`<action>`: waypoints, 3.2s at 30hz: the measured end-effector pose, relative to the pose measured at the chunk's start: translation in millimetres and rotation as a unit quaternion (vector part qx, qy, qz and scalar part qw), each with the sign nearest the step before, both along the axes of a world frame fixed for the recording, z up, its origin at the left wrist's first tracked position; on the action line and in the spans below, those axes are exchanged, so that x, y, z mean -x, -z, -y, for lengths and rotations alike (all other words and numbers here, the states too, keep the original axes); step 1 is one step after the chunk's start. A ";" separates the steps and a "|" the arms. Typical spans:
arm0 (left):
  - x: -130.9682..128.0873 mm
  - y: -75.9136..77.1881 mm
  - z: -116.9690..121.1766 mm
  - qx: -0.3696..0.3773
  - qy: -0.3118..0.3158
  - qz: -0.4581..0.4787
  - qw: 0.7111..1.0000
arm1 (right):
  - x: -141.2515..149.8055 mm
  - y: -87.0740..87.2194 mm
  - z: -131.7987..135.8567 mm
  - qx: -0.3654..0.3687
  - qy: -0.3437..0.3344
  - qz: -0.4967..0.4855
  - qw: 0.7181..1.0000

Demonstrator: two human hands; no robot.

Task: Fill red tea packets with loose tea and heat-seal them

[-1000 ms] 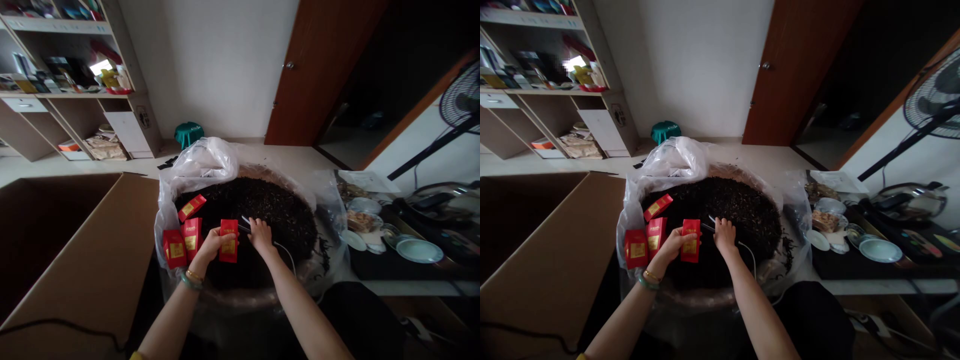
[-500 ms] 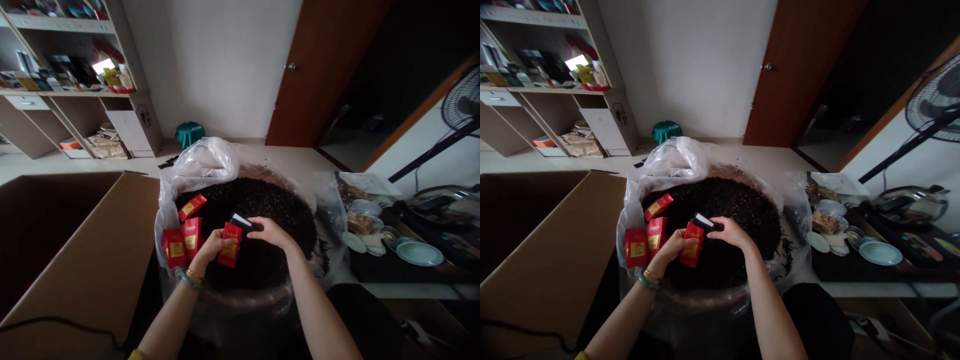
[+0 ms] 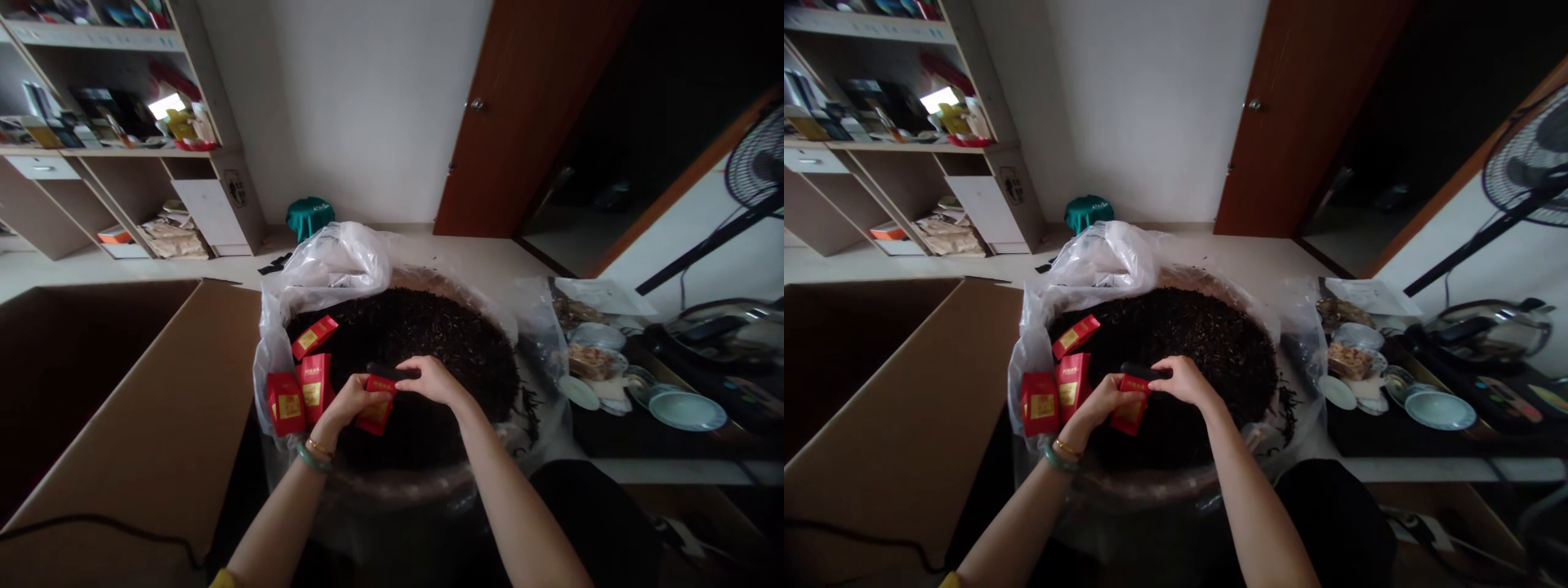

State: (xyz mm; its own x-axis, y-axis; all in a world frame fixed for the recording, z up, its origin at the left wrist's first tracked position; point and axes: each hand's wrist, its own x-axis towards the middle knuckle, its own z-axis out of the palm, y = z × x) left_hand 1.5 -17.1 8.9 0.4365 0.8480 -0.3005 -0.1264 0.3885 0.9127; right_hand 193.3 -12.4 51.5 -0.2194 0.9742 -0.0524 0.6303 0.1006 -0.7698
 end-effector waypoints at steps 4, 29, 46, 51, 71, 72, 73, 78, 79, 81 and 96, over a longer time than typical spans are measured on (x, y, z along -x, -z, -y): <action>-0.2 -1.1 -0.2 0.000 -0.011 0.009 1.000 | 0.9 5.1 -0.7 -0.051 0.014 0.030 0.998; 0.2 2.6 -1.3 -0.011 0.001 -0.022 1.000 | -7.4 5.9 -0.3 -0.042 0.028 -0.009 0.999; -0.6 1.3 -1.8 -0.041 -0.014 -0.031 0.999 | -1.3 8.9 0.5 -0.086 0.024 0.040 0.995; -1.1 -5.5 -2.8 -0.064 -0.083 0.010 0.994 | 5.8 17.0 1.3 -0.094 0.009 0.058 0.994; -1.2 6.9 -8.5 -0.059 -0.198 0.012 0.978 | -19.8 43.6 -7.3 -0.154 0.202 0.041 0.966; -1.2 6.8 -8.6 -0.058 -0.195 0.015 0.979 | -11.0 42.8 -5.6 -0.166 0.187 0.014 0.968; -1.3 6.2 -8.5 -0.056 -0.193 0.020 0.980 | -0.7 41.3 -3.8 -0.168 0.157 -0.023 0.973; -1.5 -0.2 -5.7 -0.028 -0.183 0.040 0.982 | 40.5 32.0 2.6 -0.136 0.075 -0.115 0.981; -1.5 -1.4 -5.2 -0.024 -0.178 0.039 0.983 | 42.3 31.0 3.1 -0.127 0.083 -0.119 0.981; -1.4 -2.5 -5.3 -0.020 -0.167 0.039 0.985 | 39.3 30.0 2.8 -0.086 0.105 -0.133 0.982; -2.9 25.1 -12.7 -0.020 -0.105 -0.035 0.994 | 113.6 8.7 -41.0 -0.030 0.038 -0.305 0.951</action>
